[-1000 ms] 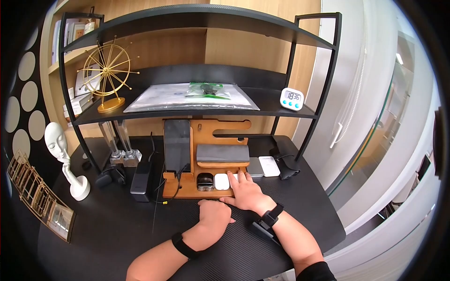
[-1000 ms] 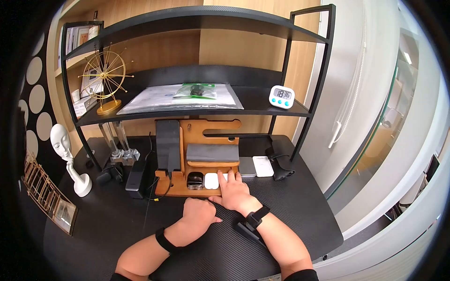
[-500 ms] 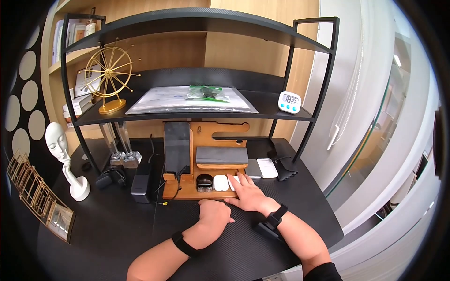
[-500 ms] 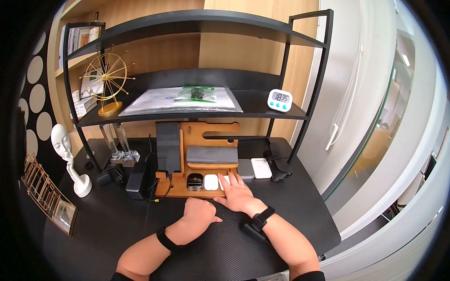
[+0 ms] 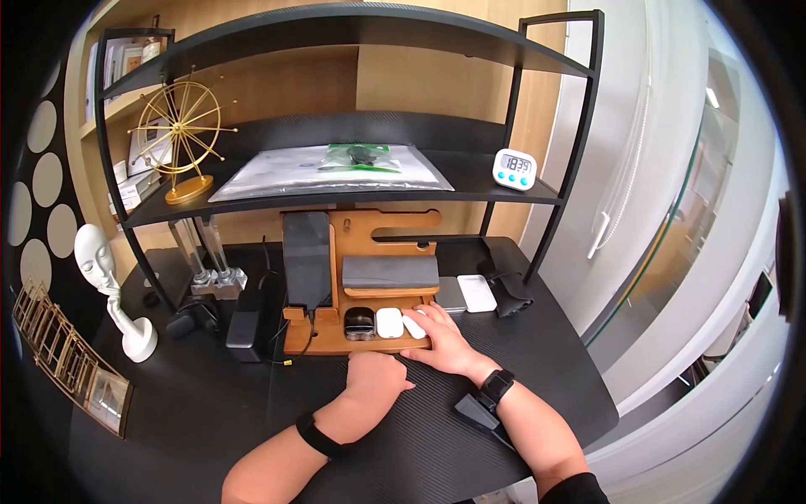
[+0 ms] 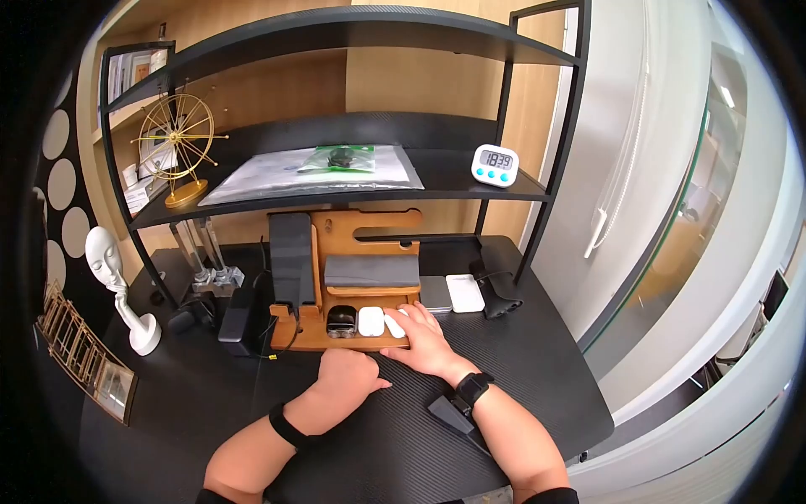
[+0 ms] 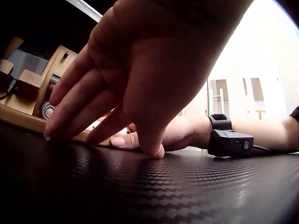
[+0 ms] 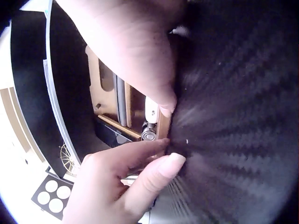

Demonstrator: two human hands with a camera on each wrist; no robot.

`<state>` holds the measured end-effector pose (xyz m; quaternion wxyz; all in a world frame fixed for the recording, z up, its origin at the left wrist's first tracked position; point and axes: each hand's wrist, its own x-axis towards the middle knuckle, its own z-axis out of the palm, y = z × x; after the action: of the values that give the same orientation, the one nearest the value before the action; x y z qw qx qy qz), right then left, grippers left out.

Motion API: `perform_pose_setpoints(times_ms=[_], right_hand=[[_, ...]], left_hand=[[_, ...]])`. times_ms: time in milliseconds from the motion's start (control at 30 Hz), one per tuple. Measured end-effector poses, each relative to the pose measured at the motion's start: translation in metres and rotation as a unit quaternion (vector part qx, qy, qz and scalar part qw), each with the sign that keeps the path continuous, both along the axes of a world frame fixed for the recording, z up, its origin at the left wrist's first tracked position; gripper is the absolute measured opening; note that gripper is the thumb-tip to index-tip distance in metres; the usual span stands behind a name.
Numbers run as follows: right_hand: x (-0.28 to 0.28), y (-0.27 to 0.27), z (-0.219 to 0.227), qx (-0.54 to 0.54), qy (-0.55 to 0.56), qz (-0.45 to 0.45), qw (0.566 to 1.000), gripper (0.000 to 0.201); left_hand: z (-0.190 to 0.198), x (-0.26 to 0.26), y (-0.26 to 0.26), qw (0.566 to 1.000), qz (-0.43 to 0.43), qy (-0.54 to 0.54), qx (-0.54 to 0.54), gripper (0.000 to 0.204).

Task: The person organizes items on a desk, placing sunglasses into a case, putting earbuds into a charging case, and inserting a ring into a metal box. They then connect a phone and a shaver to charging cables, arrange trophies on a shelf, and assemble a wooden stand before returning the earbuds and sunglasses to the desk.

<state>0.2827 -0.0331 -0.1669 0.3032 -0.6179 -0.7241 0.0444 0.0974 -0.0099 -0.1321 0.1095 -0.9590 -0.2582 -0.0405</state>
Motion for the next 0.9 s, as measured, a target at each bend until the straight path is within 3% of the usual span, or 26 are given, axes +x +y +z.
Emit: perform_pose_setpoints(times_ms=[333,600,800,867,900], right_hand=[[0.003,0.009,-0.008,0.075,0.097,0.014,0.992,0.04],[0.001,0.013,-0.017,0.085,0.097,-0.037,0.991,0.039],[0.001,0.012,-0.018,0.1,0.127,-0.048,0.986,0.044],[0.001,0.014,-0.018,0.118,0.142,-0.049,0.982,0.043],[0.002,0.015,-0.016,0.11,0.151,-0.048,0.981,0.041]], left_hand=[[0.001,0.001,-0.002,1.0,-0.002,-0.01,0.02,0.043],[0.013,-0.001,-0.008,0.999,-0.002,-0.008,0.038,0.045],[0.051,-0.023,0.0,0.993,0.042,-0.01,-0.107,0.049],[0.06,-0.04,-0.001,0.967,0.032,-0.015,-0.253,0.046],[0.057,-0.047,0.002,0.965,0.054,-0.024,-0.256,0.046]])
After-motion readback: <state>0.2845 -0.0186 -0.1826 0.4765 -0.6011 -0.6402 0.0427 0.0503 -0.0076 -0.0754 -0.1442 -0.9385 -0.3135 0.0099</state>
